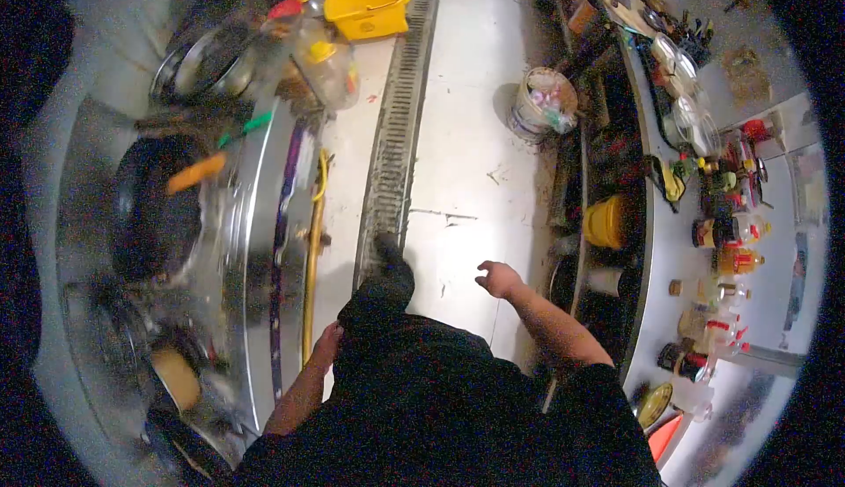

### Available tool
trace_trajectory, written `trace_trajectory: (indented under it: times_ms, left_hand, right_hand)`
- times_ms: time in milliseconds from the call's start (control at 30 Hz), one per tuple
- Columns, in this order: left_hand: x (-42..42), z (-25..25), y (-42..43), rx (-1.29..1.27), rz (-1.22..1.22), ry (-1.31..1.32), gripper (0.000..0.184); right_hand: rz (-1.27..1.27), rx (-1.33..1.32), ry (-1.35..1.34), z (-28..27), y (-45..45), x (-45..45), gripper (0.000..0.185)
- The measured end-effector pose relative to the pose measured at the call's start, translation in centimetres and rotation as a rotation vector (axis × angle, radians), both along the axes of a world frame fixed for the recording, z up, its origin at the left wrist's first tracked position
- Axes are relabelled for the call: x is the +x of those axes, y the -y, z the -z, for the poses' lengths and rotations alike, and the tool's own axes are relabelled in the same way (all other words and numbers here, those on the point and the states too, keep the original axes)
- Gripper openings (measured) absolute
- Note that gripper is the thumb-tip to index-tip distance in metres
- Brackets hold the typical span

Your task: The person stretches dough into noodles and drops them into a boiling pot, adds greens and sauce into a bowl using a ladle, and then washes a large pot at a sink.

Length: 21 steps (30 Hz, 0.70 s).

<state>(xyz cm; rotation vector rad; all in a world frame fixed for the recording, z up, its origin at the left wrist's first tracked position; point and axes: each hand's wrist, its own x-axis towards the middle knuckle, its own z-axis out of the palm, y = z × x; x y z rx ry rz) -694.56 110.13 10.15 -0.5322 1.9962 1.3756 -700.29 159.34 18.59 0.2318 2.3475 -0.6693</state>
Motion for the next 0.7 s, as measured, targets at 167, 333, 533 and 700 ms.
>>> trace_trajectory:
  times_ms: [167,333,533,700]
  left_hand:
    - [-17.8,4.9,-3.6,0.028,0.551,0.315,0.039]
    - [-43.4,0.1,-16.0,-0.545,1.550,0.211,0.044]
    - [-75.7,-0.5,-32.1,-0.379,0.942,-0.308,0.036]
    - [-91.5,-4.7,-45.7,-0.369,0.611,-0.239,0.035]
  right_hand:
    - [0.151,-0.002,0.022,1.0,-9.3,-6.2,0.035]
    - [1.032,-0.399,0.125,3.2,-22.4,-4.4,0.023]
    - [0.965,-0.169,0.474,5.8,-30.1,-16.5,0.010]
    - [-0.216,-0.293,-0.607,10.9,-44.3,-35.5,0.013]
